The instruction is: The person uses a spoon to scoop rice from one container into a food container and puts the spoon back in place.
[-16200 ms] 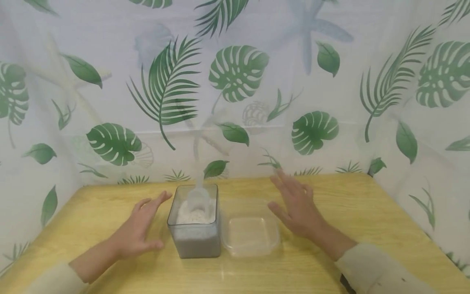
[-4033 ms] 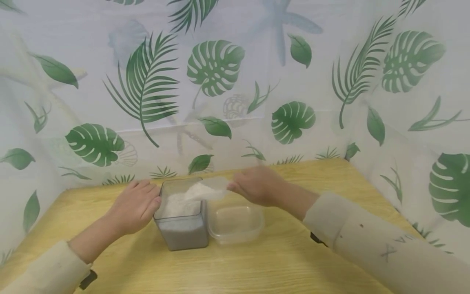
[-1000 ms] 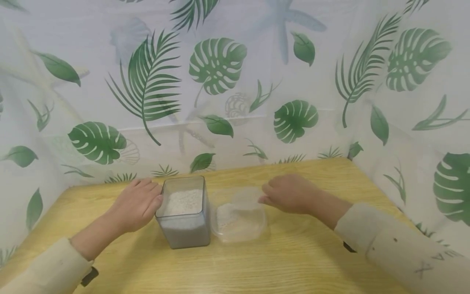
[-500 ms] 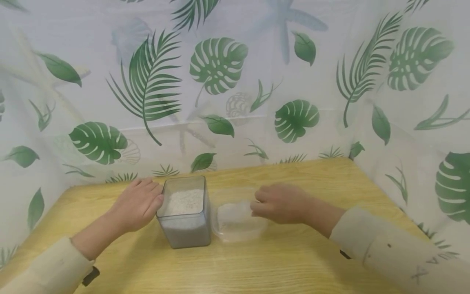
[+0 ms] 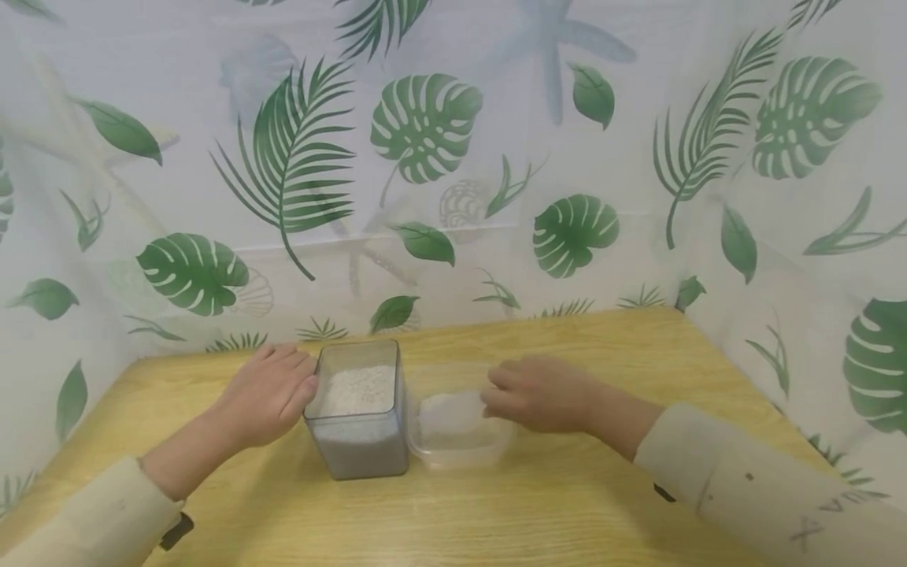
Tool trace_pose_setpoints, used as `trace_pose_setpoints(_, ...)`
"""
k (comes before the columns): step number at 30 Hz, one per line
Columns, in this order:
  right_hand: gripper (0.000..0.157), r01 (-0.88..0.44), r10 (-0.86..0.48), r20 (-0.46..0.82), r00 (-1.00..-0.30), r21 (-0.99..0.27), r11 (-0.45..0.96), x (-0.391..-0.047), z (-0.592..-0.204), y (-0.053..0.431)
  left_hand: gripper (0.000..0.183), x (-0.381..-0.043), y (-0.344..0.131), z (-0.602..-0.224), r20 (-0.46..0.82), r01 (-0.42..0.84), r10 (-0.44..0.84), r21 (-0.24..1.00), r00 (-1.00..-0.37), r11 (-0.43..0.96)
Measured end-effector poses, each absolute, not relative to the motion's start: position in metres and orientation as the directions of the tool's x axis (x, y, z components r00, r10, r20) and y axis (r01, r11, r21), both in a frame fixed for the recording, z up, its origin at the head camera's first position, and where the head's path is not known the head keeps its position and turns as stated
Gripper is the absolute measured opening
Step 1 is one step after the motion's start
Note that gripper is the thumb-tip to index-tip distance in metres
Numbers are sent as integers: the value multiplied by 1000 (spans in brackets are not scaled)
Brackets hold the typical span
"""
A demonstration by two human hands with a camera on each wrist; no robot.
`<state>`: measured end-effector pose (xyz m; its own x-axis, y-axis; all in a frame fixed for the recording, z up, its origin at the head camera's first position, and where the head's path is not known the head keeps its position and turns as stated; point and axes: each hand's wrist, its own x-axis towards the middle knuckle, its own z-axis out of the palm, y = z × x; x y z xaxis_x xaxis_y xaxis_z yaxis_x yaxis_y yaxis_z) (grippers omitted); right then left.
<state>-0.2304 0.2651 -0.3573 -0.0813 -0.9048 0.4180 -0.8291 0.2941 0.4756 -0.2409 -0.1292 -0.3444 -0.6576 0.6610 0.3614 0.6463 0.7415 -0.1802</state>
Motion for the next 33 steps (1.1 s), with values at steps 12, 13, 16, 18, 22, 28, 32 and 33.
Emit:
trace_pose_setpoints(12,38,-803,-840,531,-109,452,389,-237,-329,265,28,-241,-129,-343,354,645,662,-183,-661,742)
trace_pose_setpoints(13,38,-796,-829,548,-111,450,404,-237,-326,264,28,-241,-129,-343,353,644,661,-182,-662,743)
trace_pose_setpoints(16,39,-775,-794,596,-120,444,450,-236,-316,261,29,-241,-128,-343,351,642,659,-183,-665,745)
trace_pose_setpoints(18,38,-771,-773,623,-119,432,467,-235,-310,258,29,-241,-128,-343,351,642,659,-182,-665,745)
trace_pose_setpoints(22,37,-778,-747,653,-122,405,480,-232,-299,250,29,-241,-128,-343,354,641,660,-187,-663,744)
trace_pose_setpoints(28,37,-797,-754,648,-106,398,454,-230,-294,234,28,-241,-128,-343,352,641,661,-191,-663,744)
trace_pose_setpoints(32,37,-808,-773,629,-80,413,420,-229,-292,221,28,-240,-128,-343,348,638,659,-189,-667,746)
trace_pose_setpoints(33,36,-809,-777,625,-74,418,413,-229,-291,217,28,-240,-128,-343,349,638,658,-189,-667,747)
